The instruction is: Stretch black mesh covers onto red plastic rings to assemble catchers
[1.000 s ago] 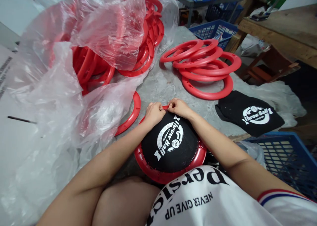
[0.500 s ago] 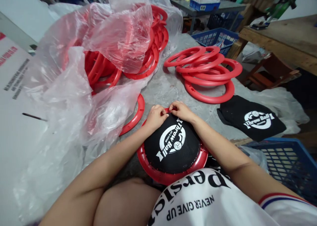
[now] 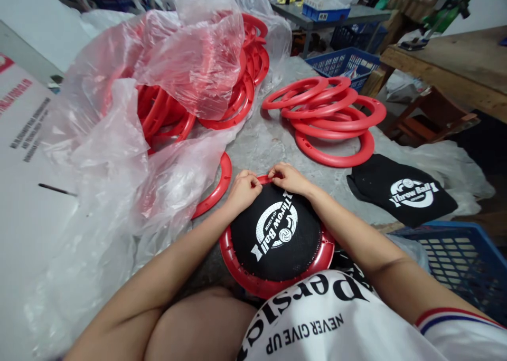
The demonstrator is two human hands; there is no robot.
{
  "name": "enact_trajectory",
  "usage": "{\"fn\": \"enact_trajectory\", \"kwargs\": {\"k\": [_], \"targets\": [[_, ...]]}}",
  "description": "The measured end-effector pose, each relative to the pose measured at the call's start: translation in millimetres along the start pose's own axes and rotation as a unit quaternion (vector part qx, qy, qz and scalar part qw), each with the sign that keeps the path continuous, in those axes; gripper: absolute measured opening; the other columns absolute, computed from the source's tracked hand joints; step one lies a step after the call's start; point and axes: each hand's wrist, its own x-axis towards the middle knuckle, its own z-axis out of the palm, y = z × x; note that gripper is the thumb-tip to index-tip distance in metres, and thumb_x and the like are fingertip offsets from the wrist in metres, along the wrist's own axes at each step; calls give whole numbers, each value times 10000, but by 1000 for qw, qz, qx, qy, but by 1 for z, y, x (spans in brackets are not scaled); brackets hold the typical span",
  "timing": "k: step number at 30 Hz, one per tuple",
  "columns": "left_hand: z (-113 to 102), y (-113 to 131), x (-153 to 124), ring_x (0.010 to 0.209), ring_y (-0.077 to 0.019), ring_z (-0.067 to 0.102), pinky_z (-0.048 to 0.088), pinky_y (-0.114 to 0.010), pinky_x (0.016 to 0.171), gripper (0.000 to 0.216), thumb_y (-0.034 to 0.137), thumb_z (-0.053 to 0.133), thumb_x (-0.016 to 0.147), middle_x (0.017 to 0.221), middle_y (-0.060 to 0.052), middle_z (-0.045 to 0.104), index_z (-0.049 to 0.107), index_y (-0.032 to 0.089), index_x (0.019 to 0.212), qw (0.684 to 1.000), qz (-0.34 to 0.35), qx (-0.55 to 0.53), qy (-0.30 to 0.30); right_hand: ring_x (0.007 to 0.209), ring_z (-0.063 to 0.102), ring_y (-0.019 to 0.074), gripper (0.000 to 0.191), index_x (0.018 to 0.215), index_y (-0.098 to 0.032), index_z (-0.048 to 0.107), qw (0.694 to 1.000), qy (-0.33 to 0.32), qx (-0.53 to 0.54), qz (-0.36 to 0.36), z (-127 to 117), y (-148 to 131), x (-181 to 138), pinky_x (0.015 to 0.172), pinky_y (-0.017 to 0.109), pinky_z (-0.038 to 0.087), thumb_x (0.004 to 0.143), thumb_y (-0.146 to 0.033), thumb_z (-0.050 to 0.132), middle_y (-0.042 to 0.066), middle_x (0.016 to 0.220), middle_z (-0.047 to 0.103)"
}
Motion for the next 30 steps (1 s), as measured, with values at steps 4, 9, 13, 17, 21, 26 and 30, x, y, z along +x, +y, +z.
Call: {"fn": "enact_trajectory", "kwargs": {"k": [4,9,13,17,21,26,30], "targets": [[1,-2,3,1005,-204,648,514,-355,950,125,148,621,798,1046,-56,653,640,186,680,1000,-6,-27,6,1097,604,250,129,879,-182,722,995,-79,-53,-30,-7,-14,14,1060,391,395,785,-134,649,89,1072,701],[2,-1,2,953,-188,654,528,-329,889,127,145,619,795,1036,-53,662,647,185,678,999,-5,-30,18,1034,628,229,59,716,-183,687,988,-140,-66,3,-5,-20,24,1016,341,400,767,-155,696,69,999,723],[3,-2,1,965,-194,654,523,-330,888,137,133,604,803,1037,-61,667,636,186,682,999,3,-27,26,955,627,191,116,674,-176,644,995,-91,-22,16,6,-13,19,980,320,407,775,-125,669,37,887,720],[4,-3,2,975,-198,650,514,-340,919,154,127,596,805,1015,-61,666,620,190,666,999,6,-28,39,988,614,199,95,707,-179,653,999,-41,-9,9,15,-5,14,991,337,400,786,-130,668,38,920,721],[5,-3,2,968,-197,649,520,-335,900,153,129,592,802,1013,-56,664,616,192,664,998,0,-34,45,1000,613,207,92,716,-180,649,1000,-25,-4,6,20,1,13,981,349,411,803,-153,665,55,998,723],[6,-4,3,958,-191,643,527,-331,900,140,140,585,800,1021,-56,663,614,191,672,998,-2,-31,47,983,618,198,109,707,-185,635,1000,-15,-3,1,20,0,13,1024,369,394,799,-126,633,49,983,726],[6,-3,3,931,-184,639,537,-320,877,123,155,581,806,1020,-59,654,617,185,692,999,-13,-28,41,1001,614,201,104,734,-183,633,1000,-21,-11,7,19,-3,11,1024,370,396,826,-142,605,66,1027,722]]}}
